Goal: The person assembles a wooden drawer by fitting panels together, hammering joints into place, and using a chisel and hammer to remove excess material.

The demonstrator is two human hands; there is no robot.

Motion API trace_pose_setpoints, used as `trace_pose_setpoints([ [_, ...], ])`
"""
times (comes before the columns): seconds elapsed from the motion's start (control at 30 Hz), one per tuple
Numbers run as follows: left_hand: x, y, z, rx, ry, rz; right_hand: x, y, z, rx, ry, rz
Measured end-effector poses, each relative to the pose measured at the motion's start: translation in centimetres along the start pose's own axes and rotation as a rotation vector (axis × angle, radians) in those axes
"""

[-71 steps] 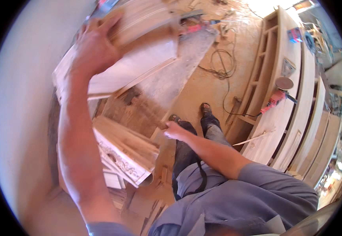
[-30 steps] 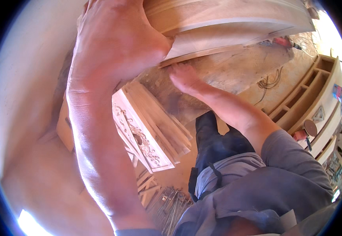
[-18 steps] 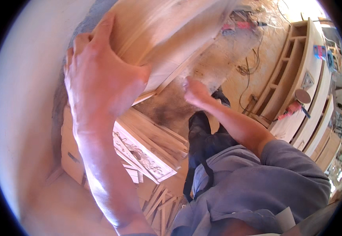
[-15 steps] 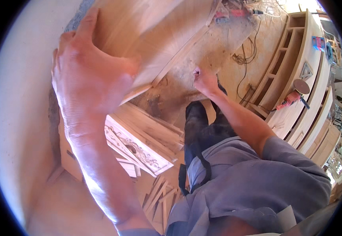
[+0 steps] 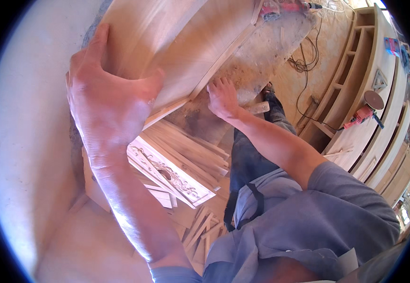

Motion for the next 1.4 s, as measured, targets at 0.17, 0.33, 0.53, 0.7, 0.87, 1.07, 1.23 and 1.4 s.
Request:
trace_pose_setpoints([
  [0.17,-0.6,-0.8,0.4,-0.018,-0.015,-0.061,1.2,0.3,0.3,-0.062,-0.106,0.056],
  [0.33,0.9,-1.0,2.1,-0.016,-0.076,-0.063,1.3,0.4,1.1,-0.041,-0.074,0.113],
  [0.53,0.4,-0.7,3.6,-0.031,-0.089,-0.14,2.0,-0.7,1.3,0.092,-0.349,0.09],
  [0.7,0.7,-1.2,4.5,-0.038,-0.097,-0.16,1.4,-0.3,2.6,0.219,-0.594,0.015],
  [0.87,1.8,-2.2,4.2,-0.007,-0.134,-0.269,-2.0,-2.3,2.2,0.295,-0.186,-0.204],
  [1.07,0.9,-1.9,3.2,-0.006,-0.116,-0.184,-19.0,-10.2,-0.8,-0.167,0.441,-0.284],
  [1.23,2.5,-2.1,3.2,0.113,-0.08,-0.142,-24.1,-17.9,-11.8,-0.117,0.381,-0.308],
  [1.4,1.8,-2.0,3.2,0.232,-0.121,-0.187,-25.6,-19.9,-22.9,-0.091,0.162,-0.397],
])
Point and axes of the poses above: each hand's wrist, its own z-axis away from the middle knuckle, its own y-axis out of the palm, x = y × z, the point moved 6 cm from there along -z, towards the middle knuckle, and after that the axes turned 6 degrees about -y, right-handed, at the moved point
